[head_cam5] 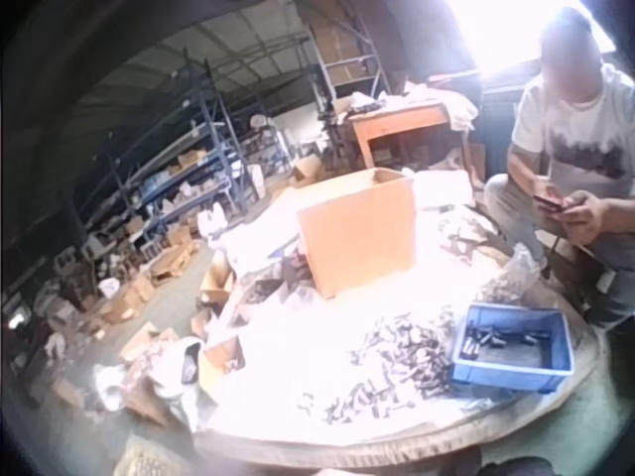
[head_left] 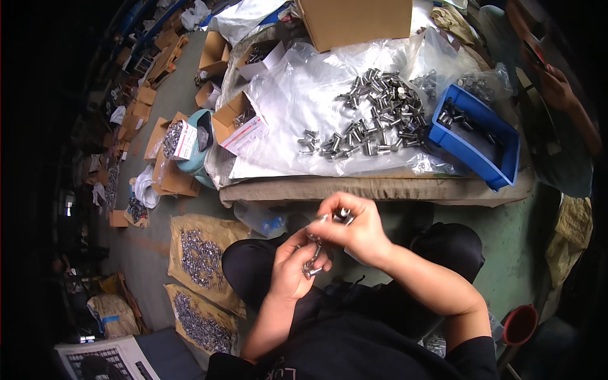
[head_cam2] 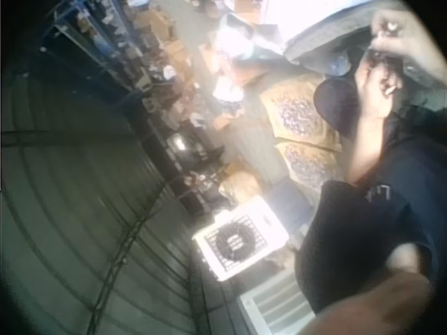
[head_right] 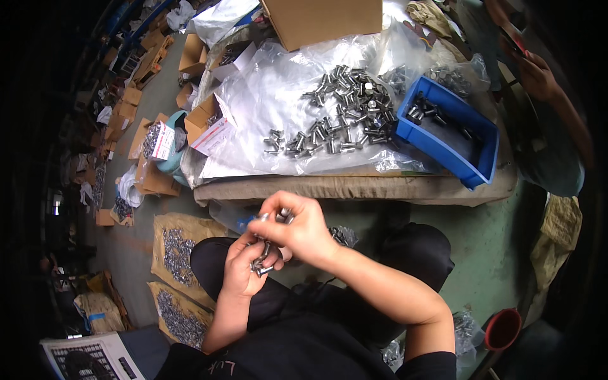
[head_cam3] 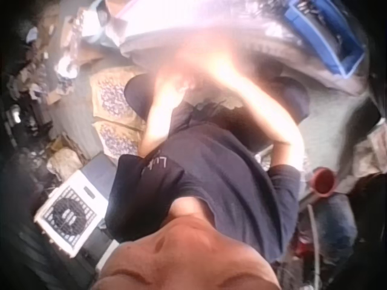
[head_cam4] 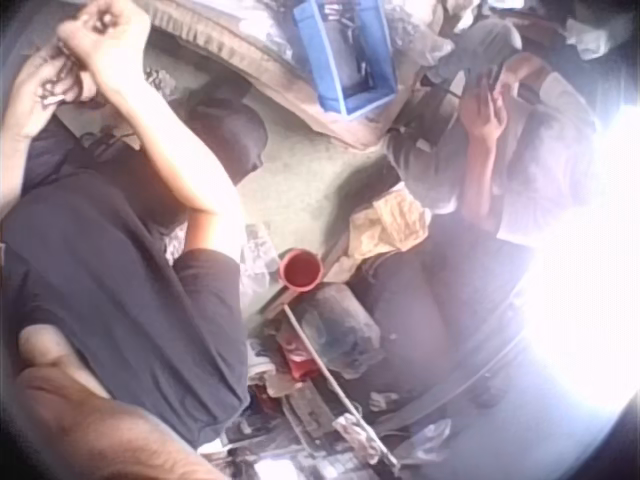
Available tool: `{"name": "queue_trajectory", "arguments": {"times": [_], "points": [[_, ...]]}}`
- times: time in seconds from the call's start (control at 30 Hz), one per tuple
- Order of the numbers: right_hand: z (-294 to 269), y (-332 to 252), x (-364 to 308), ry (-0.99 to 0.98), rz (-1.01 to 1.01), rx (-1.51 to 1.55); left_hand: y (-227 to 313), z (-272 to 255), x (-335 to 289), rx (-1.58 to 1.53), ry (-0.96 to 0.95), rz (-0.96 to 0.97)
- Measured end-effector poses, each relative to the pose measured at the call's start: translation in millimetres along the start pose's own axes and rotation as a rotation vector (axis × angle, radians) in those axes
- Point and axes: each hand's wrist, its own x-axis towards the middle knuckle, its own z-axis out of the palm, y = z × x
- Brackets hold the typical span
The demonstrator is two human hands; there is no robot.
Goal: The person picks up metal bolts and fittings from a table and connects them together by hand. The person then pulls back a white fabric sack to uncover smaller metal hardware and fits additional metal pieces together.
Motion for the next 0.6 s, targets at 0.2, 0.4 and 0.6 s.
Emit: {"name": "queue_trajectory", "arguments": {"times": [0.2,0.4,0.6], "points": [[-27,12,16,-0.280,0.200,0.520,21,9,0,-0.190,-0.045,-0.115],[-17,1,11,-0.398,0.146,-0.418,32,6,1,0.096,-0.036,-0.218],[-29,7,15,-0.389,0.306,-0.287,39,5,-1,0.121,-0.160,-0.268]]}}
